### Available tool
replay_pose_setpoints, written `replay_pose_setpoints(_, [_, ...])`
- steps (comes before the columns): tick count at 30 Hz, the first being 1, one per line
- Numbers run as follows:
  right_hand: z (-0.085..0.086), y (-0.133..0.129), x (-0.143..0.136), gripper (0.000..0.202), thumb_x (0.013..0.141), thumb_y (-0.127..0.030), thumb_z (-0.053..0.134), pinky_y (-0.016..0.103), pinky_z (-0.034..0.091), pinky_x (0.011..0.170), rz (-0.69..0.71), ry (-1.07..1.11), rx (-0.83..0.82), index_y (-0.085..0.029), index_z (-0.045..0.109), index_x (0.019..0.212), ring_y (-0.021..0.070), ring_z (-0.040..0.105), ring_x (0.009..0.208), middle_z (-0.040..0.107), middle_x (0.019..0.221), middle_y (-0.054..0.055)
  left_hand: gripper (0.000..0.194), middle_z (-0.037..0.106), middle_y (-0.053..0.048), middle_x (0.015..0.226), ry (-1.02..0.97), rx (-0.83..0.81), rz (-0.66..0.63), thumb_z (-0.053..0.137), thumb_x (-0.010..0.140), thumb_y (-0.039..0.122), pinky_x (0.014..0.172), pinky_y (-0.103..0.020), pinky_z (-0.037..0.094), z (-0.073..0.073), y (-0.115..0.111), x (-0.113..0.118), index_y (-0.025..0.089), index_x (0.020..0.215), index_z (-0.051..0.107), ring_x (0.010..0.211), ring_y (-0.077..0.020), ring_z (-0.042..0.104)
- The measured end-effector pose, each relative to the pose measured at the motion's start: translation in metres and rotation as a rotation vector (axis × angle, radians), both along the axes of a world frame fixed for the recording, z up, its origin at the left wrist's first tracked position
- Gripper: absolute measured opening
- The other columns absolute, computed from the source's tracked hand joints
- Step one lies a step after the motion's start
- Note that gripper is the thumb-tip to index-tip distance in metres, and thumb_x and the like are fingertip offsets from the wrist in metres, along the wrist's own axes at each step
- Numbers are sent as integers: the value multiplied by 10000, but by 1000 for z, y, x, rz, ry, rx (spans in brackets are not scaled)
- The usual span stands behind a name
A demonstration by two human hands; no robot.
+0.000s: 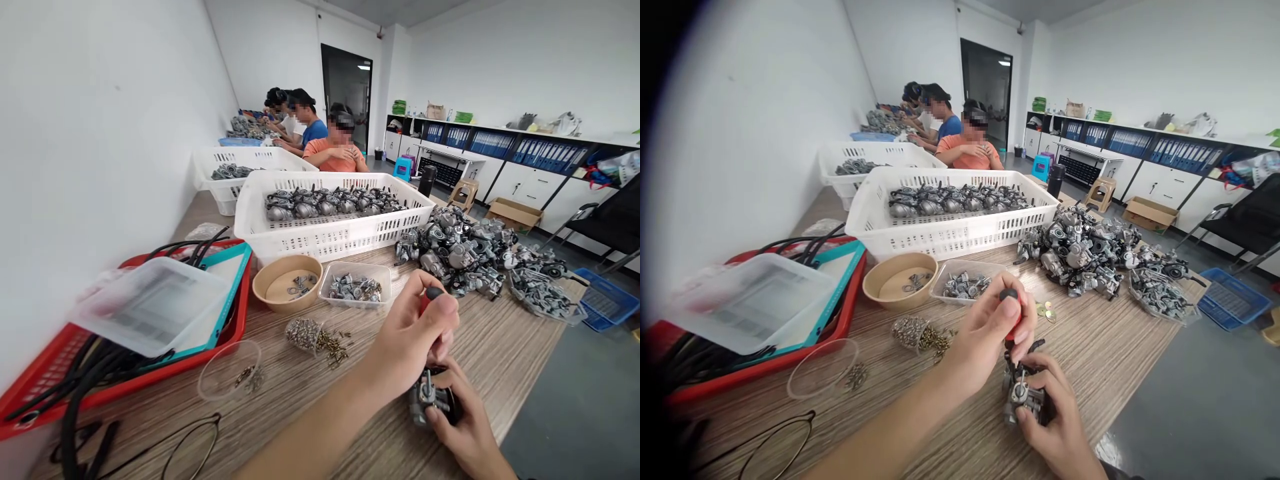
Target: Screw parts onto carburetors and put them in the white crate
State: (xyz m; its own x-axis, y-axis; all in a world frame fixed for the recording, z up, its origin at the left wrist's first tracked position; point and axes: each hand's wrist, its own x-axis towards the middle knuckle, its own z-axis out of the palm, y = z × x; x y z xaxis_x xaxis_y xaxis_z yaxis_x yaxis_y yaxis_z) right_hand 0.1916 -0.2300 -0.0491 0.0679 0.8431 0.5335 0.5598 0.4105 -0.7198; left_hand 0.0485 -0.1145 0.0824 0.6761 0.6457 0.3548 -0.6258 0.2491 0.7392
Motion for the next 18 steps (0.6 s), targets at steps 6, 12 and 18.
replay_pose_setpoints(6, [-1, 0, -1, 306, 1005, -558, 692, 336, 639, 930, -6, 31, -12, -256, 729, 981, 272, 764, 1094, 749, 1208, 106, 534, 501, 50, 639, 6, 11, -23, 517, 1044, 692, 491, -225, 336, 2, 0, -3, 181, 946, 637, 499, -72, 410])
replay_pose_setpoints(12, [1, 1, -1, 293, 1012, -567, 683, 300, 622, 935, -6, 20, -4, -278, 722, 990, 238, 754, 1079, 752, 1170, 70, 482, 579, 79, 703, 19, 31, -12, 723, 957, 656, 528, -204, 407, 3, -1, -3, 243, 946, 473, 505, -59, 510])
replay_pose_setpoints(18, [3, 1, -1, 314, 1018, -575, 674, 300, 622, 932, -8, -2, -5, -265, 717, 988, 240, 758, 1092, 743, 1198, 90, 541, 535, 50, 687, 8, -7, 14, 516, 1041, 707, 521, -195, 395, 0, 1, -1, 183, 941, 604, 527, -57, 486])
